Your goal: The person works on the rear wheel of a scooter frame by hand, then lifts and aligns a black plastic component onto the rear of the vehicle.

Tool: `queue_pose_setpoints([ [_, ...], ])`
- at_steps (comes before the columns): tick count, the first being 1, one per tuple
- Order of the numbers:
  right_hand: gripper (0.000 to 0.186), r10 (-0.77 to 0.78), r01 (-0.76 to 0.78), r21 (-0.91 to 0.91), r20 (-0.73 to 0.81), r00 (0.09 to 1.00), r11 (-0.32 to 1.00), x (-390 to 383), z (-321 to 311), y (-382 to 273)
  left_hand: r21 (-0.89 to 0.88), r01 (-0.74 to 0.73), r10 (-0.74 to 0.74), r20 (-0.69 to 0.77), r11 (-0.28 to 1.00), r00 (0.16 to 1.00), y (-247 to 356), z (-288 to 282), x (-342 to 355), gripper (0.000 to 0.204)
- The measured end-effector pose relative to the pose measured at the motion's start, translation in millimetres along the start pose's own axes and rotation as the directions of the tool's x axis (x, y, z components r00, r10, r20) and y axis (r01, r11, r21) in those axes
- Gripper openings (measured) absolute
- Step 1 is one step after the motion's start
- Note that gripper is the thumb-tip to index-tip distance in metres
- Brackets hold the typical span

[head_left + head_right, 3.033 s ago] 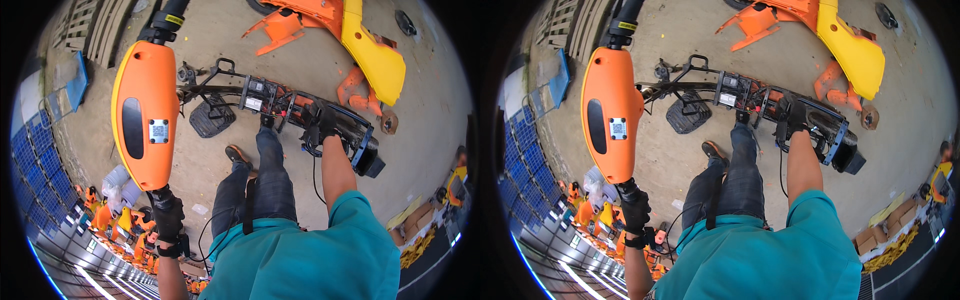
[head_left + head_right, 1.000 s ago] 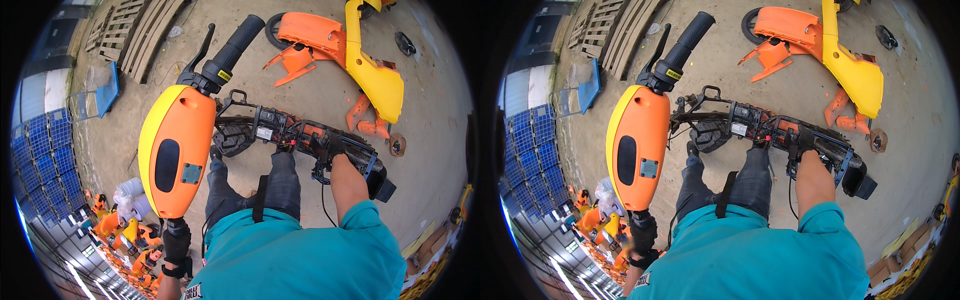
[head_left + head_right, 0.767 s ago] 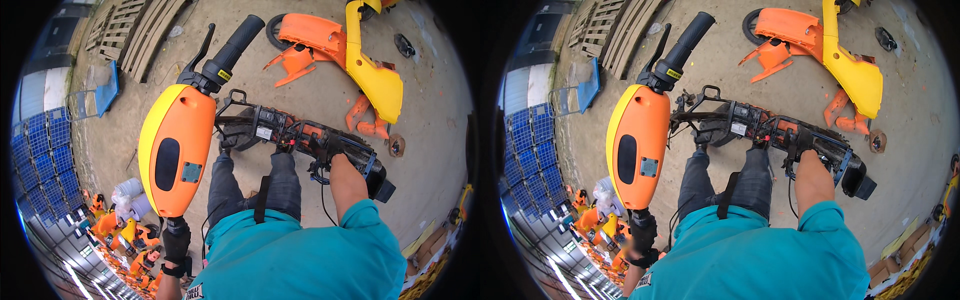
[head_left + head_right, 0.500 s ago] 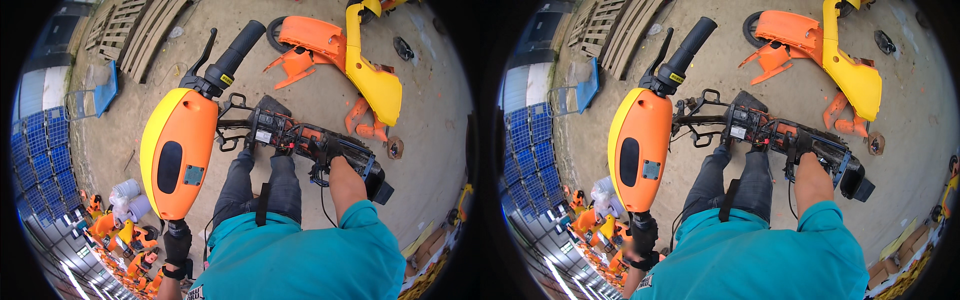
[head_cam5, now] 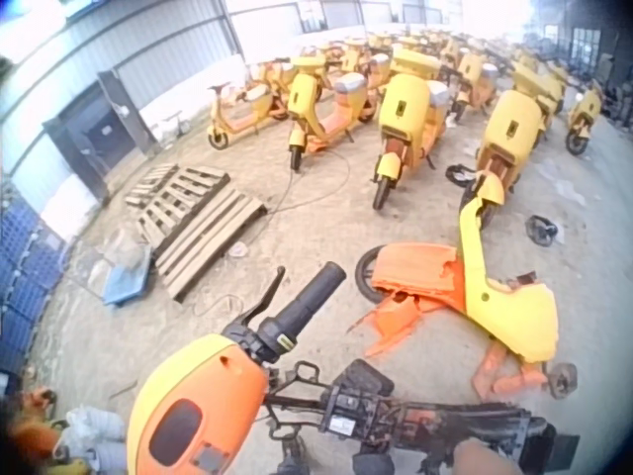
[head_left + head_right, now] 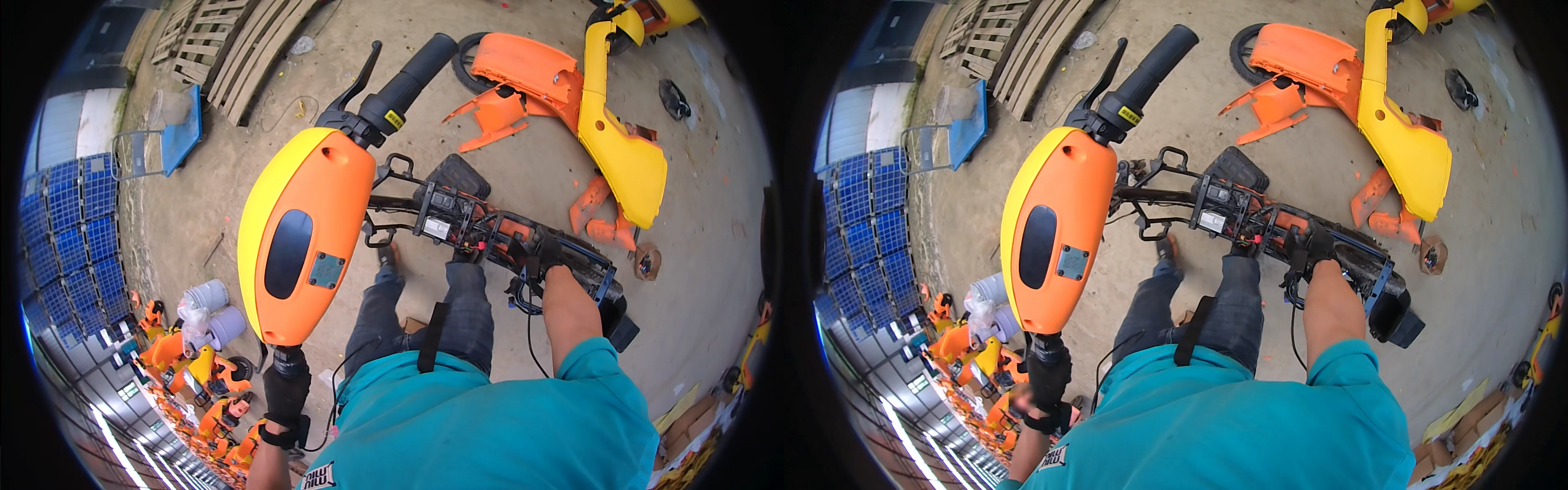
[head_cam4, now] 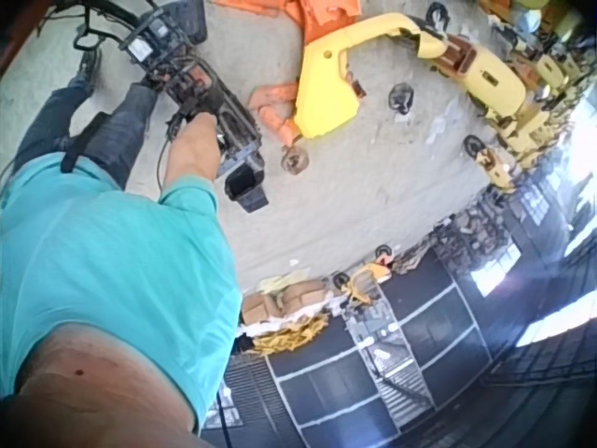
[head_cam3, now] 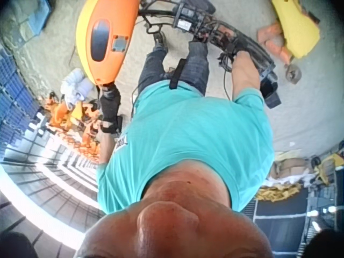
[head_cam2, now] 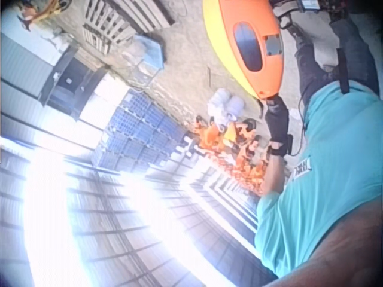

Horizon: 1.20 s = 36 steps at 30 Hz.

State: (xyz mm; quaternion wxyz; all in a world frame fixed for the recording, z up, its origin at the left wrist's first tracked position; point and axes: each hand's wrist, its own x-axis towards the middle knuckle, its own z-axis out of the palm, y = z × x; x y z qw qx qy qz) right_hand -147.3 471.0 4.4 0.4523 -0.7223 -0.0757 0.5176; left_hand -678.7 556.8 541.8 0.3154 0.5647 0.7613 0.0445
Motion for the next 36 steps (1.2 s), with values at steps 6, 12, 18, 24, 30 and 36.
queue_pose_setpoints([
  [6,0.030,0.199,-0.283,0.419,0.234,0.952,0.863,0,-13,-18,0.171,-0.045,0.036,0.060,0.984,0.998,13,-11,31,0.012],
  [12,0.031,0.343,-0.327,0.392,0.029,0.939,0.860,-18,-8,-72,0.052,-0.044,0.038,0.104,0.998,0.994,27,-10,56,0.010],
  [18,0.033,0.357,-0.324,0.464,0.019,0.934,0.824,-24,2,-105,0.054,-0.121,0.114,0.110,0.991,0.987,54,-2,74,0.010],
  [24,0.035,0.279,-0.244,0.177,-0.205,0.938,0.953,-21,12,-117,0.106,-0.030,0.007,0.206,0.994,0.979,63,-9,92,0.008],
  [30,0.032,-0.425,0.084,-0.836,-0.187,0.886,0.542,-9,0,-69,-0.005,0.056,-0.053,0.268,0.998,0.962,68,-13,95,0.011],
  [36,0.029,-0.534,-0.007,-0.960,-0.162,0.830,0.281,-45,-7,-70,-0.114,0.101,-0.037,0.459,0.988,0.887,80,-25,105,0.015],
])
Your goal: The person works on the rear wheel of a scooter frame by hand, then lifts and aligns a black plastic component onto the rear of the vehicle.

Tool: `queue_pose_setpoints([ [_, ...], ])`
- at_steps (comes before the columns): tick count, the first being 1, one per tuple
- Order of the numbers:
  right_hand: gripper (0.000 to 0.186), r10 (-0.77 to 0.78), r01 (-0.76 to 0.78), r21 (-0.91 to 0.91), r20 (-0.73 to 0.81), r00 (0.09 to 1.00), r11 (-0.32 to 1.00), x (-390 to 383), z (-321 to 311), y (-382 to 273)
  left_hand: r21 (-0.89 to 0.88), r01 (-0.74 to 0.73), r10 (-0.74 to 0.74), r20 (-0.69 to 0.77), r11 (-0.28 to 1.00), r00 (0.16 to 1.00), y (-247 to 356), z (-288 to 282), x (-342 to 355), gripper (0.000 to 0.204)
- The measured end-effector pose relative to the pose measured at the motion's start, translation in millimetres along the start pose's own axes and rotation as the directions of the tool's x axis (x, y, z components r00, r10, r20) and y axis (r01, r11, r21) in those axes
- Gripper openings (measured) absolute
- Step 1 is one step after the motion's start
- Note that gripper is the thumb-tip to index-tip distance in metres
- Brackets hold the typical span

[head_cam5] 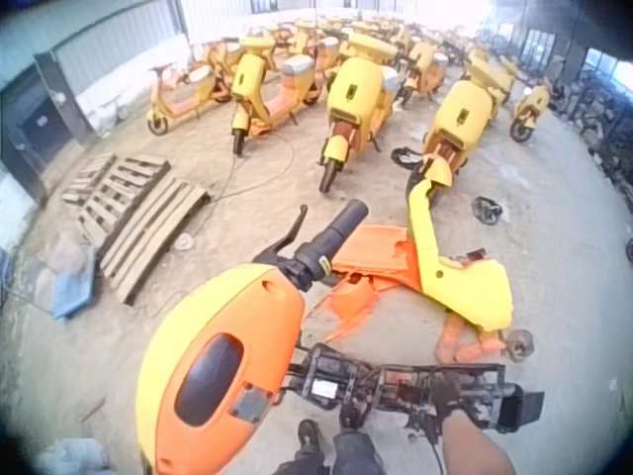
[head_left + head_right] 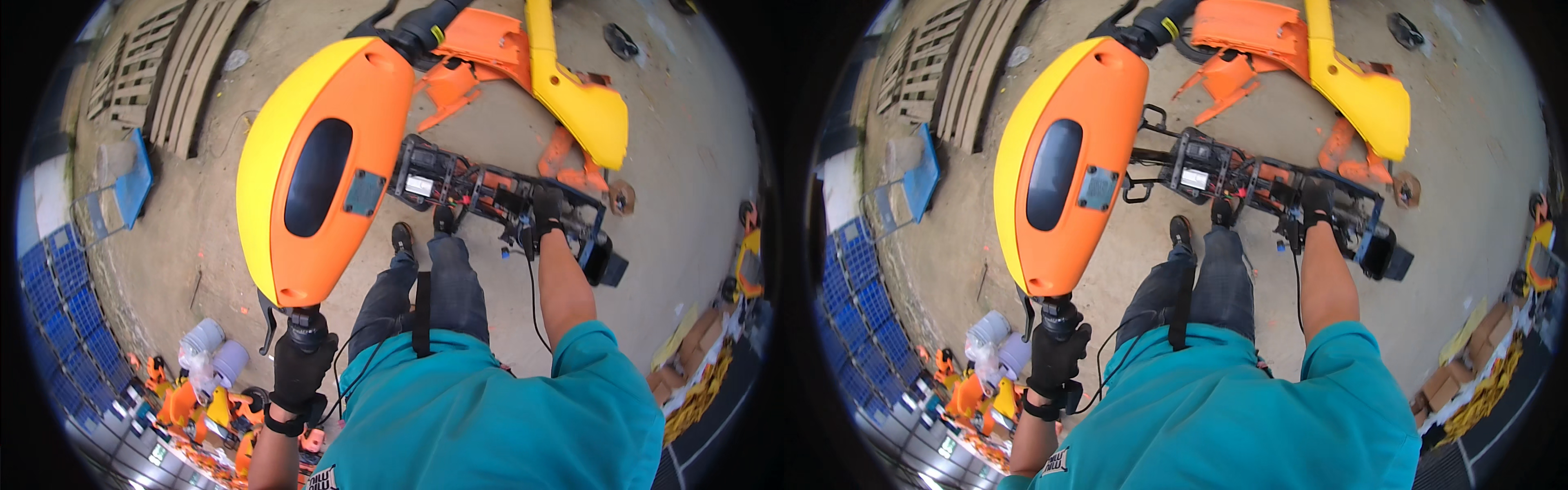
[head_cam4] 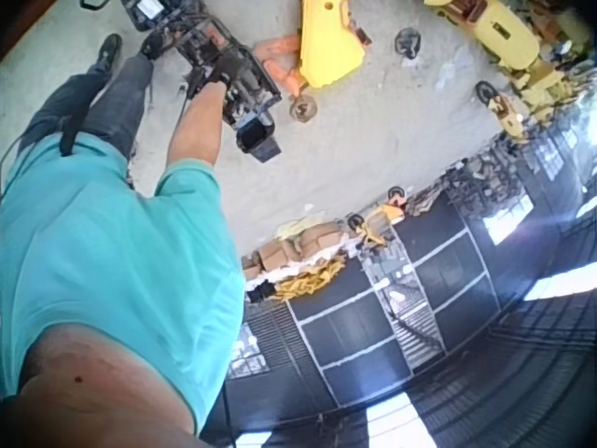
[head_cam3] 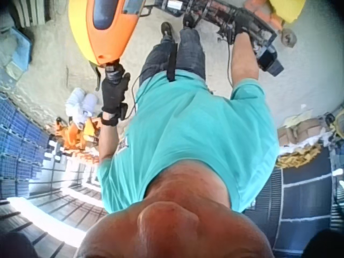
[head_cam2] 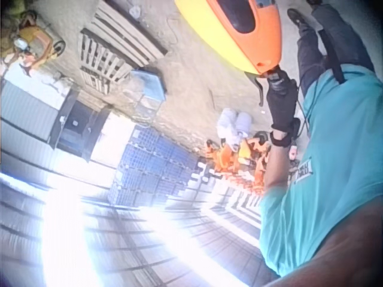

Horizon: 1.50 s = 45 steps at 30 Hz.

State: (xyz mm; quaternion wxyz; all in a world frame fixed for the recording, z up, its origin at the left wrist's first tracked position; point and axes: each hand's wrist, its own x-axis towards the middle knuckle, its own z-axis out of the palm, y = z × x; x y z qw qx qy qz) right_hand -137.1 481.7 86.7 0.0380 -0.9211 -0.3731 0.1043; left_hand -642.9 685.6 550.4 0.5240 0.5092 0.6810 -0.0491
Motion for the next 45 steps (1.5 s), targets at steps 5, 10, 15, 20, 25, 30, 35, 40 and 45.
queue_pose_setpoints([
  [5,0.022,-0.010,0.016,0.119,-0.045,0.999,0.993,-75,-66,-31,-0.195,-0.028,0.072,0.225,0.980,0.972,-8,-13,1,0.030],
  [10,0.027,0.166,-0.270,0.513,0.241,0.956,0.815,-196,-100,-37,-0.281,0.014,0.096,0.371,0.960,0.924,-28,-26,-5,0.037],
  [15,0.017,0.114,-0.406,0.446,0.548,0.828,0.798,-337,-98,-12,-0.285,-0.041,0.154,0.385,0.958,0.910,-41,-27,-11,0.038],
  [20,0.021,0.348,-0.806,0.456,0.737,0.580,0.378,-424,-98,-12,-0.341,-0.142,0.272,0.371,0.929,0.888,-55,-27,-15,0.041],
  [25,0.021,0.265,-0.765,0.620,0.718,0.643,0.177,-439,-116,-45,-0.381,-0.216,0.350,0.328,0.899,0.877,-63,-21,-18,0.039],
  [30,0.028,0.388,-0.727,0.672,0.639,0.664,0.138,-440,-130,-86,-0.379,-0.278,0.401,0.298,0.883,0.866,-75,-21,-19,0.042],
  [35,0.028,0.381,-0.691,0.710,0.605,0.699,0.140,-464,-124,-92,-0.397,-0.338,0.468,0.299,0.853,0.832,-94,-22,-27,0.044],
  [40,0.025,0.354,-0.705,0.698,0.631,0.690,0.130,-528,-75,-72,-0.486,-0.325,0.500,0.288,0.811,0.817,-122,-22,-33,0.035],
  [45,0.022,0.250,-0.833,0.526,0.795,0.553,0.173,-591,-43,-57,-0.206,-0.475,0.515,0.250,0.856,0.820,-227,-40,12,0.032],
])
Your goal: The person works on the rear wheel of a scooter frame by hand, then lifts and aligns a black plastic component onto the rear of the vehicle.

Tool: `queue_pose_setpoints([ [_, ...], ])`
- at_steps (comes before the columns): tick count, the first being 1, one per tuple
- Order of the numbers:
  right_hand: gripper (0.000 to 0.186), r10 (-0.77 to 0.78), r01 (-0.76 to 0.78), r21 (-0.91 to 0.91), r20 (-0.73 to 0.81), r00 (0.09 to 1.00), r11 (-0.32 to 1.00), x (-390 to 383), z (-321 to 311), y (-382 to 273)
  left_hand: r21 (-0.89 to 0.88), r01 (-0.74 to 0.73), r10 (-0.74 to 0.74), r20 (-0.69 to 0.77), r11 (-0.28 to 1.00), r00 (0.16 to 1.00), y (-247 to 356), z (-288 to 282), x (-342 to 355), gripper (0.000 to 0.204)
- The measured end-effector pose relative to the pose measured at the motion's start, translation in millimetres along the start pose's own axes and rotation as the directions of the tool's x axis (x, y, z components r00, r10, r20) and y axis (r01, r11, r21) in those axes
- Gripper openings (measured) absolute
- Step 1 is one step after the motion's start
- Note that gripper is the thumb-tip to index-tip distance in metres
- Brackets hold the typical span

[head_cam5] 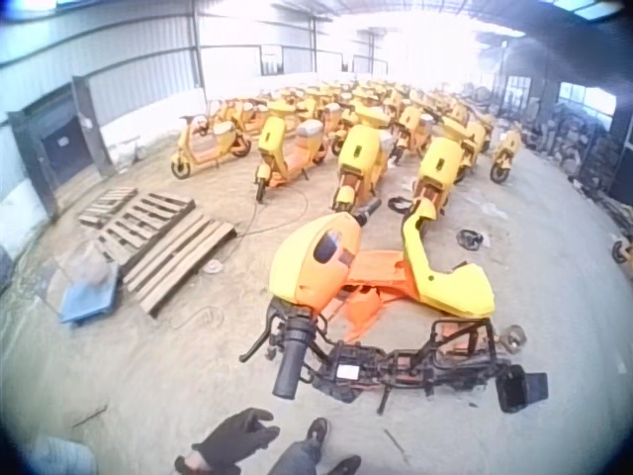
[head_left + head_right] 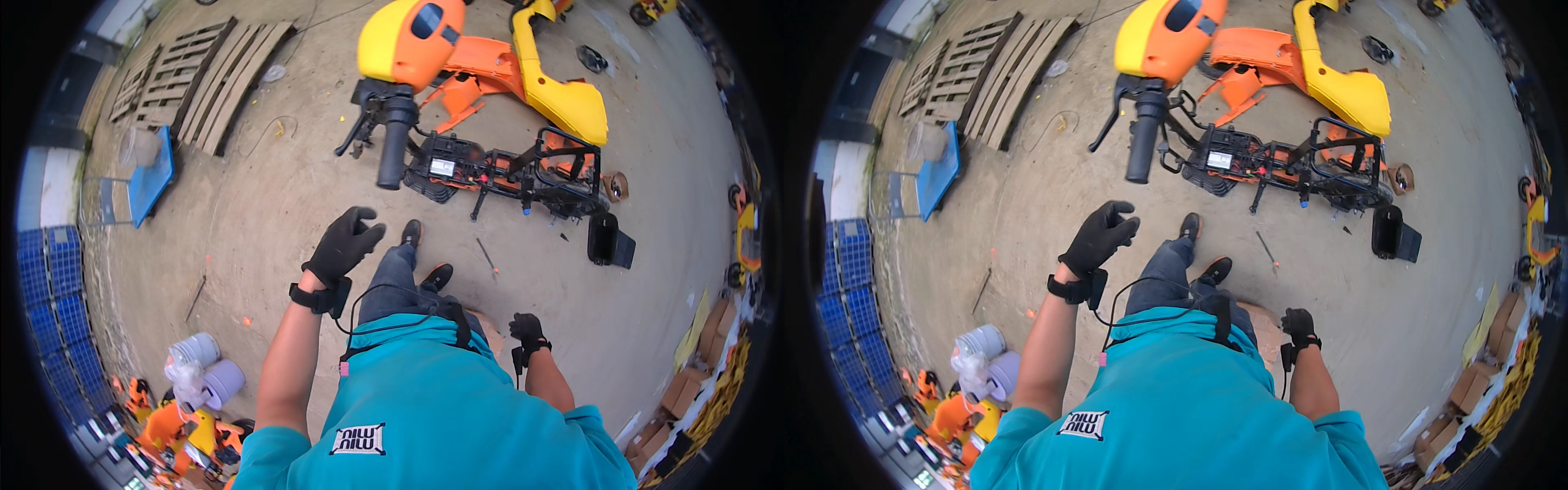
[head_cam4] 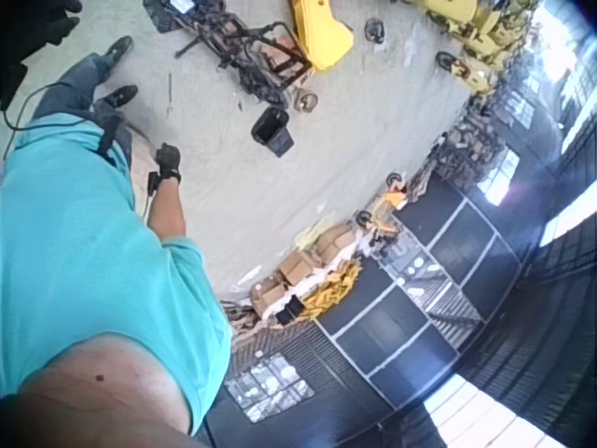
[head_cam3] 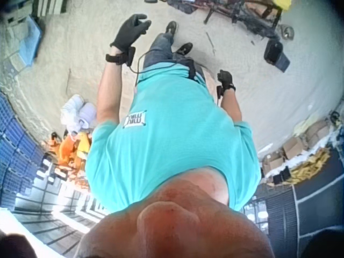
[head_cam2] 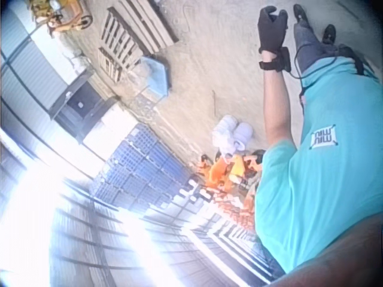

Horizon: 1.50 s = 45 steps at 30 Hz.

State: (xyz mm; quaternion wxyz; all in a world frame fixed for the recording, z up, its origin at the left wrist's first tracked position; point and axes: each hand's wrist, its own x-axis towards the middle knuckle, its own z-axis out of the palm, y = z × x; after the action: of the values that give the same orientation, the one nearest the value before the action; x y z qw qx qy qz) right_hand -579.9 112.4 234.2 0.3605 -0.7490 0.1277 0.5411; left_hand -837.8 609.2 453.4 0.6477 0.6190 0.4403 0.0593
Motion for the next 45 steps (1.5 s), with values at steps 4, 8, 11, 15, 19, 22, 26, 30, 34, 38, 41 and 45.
queue_pose_setpoints([
  [4,0.018,-0.041,0.041,0.089,0.006,0.999,0.995,-18,3,2,-0.277,0.312,-0.369,-0.182,0.909,0.912,-157,-79,-16,0.029],
  [8,0.020,-0.169,0.175,0.113,-0.066,0.983,0.978,-29,14,-19,-0.463,0.751,-0.882,-0.228,0.471,0.413,-310,-158,-115,0.051],
  [11,0.018,-0.117,0.137,0.173,-0.124,0.985,0.975,-26,35,-25,-0.697,0.606,-0.919,-0.217,0.383,0.330,-375,-197,-171,0.044],
  [15,0.014,-0.188,0.186,-0.050,-0.029,0.982,0.981,-15,103,-13,-0.631,0.605,-0.858,-0.214,0.486,0.466,-395,-236,-170,0.035],
  [19,0.017,-0.262,0.285,-0.253,0.120,0.958,0.925,-6,195,-12,0.437,0.306,-0.280,-0.125,0.846,0.952,-375,-286,-137,0.019],
  [22,0.021,-0.413,0.452,-0.333,0.183,0.892,0.828,-18,253,-33,-0.392,0.547,-0.660,-0.265,0.739,0.703,-362,-313,-111,0.016],
  [26,0.029,-0.330,0.361,-0.243,0.159,0.931,0.901,-66,280,-61,0.697,0.090,-0.119,-0.007,0.711,0.993,-363,-360,-73,0.016],
  [30,0.026,-0.092,0.116,0.125,-0.183,0.979,0.985,-100,277,-41,0.828,-0.071,-0.100,0.151,0.556,0.983,-374,-380,-41,0.021],
  [34,0.025,-0.324,0.309,-0.109,-0.162,0.932,0.945,-98,258,39,0.910,-0.333,-0.028,0.350,0.248,0.936,-364,-373,-10,0.030],
  [38,0.022,-0.557,0.234,-0.936,0.050,0.829,0.264,-88,265,129,0.885,-0.357,-0.105,0.403,0.300,0.909,-329,-346,29,0.030],
  [41,0.020,-0.198,0.112,-0.304,-0.270,0.942,0.946,-96,267,154,0.880,-0.413,-0.090,0.443,0.236,0.892,-295,-312,57,0.028],
  [45,0.028,-0.034,0.098,0.203,-0.297,0.954,0.974,-113,239,144,0.861,-0.461,-0.160,0.497,0.216,0.853,-246,-244,90,0.027],
])
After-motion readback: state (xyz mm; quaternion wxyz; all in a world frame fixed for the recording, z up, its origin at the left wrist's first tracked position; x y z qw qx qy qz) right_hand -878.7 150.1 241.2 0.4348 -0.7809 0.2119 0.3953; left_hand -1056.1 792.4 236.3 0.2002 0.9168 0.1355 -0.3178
